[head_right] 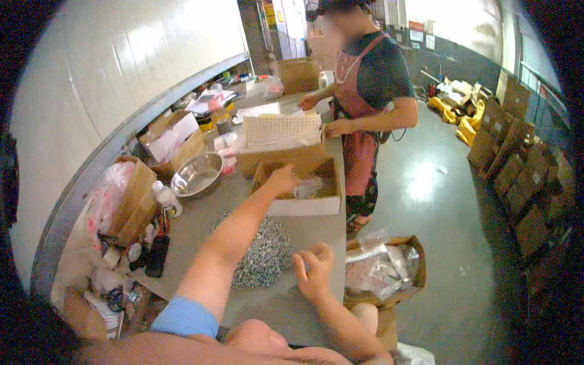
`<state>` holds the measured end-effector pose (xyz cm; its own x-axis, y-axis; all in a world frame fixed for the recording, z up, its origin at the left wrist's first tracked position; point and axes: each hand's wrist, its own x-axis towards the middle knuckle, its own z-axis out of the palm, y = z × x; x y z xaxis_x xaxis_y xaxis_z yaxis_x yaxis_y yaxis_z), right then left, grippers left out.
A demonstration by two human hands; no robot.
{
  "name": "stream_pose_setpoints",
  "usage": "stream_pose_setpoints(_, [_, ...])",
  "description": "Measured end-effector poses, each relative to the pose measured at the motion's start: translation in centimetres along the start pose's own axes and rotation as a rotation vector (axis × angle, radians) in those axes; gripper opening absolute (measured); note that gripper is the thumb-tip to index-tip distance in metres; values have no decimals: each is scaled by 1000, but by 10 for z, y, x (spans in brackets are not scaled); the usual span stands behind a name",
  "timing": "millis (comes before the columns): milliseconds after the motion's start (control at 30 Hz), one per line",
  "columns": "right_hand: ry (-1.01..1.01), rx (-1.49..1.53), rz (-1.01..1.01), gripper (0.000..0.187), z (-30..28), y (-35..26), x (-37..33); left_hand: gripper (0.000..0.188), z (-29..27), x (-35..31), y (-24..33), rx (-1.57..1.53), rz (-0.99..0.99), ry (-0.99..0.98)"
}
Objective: The person picks up screws from a pile on the table and places them one at a time into a small plastic bag, then seals the bag.
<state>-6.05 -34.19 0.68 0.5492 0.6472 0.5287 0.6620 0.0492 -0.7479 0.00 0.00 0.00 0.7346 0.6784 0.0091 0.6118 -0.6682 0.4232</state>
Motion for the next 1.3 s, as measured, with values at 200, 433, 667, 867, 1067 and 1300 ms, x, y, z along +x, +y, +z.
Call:
stream_pose_setpoints(200, [114,19,-29,11,-8,16,10,29,13,23,53,193,-1,-142])
stream_pose_setpoints(433, [117,108,-79,11,8,20,4,26,-42,-41,48,-31,97,118])
stream_pose_setpoints(667, [51,-34,-86,13,10,29,1,21,-54,-95,20,-1009,92,220])
stream_pose_setpoints(867, [237,75,-91,51,12,15,8,15,-64,-170,-1,-1203,88,154])
stream_pose_setpoints(1067, [216,109,64,46,18,34,-4,11,-70,-277,-34,-1117,189,445])
stream_pose_setpoints(1300, [108,-132,-82,15,19,31,-7,16,-52,-312,-81,-1448,68,715])
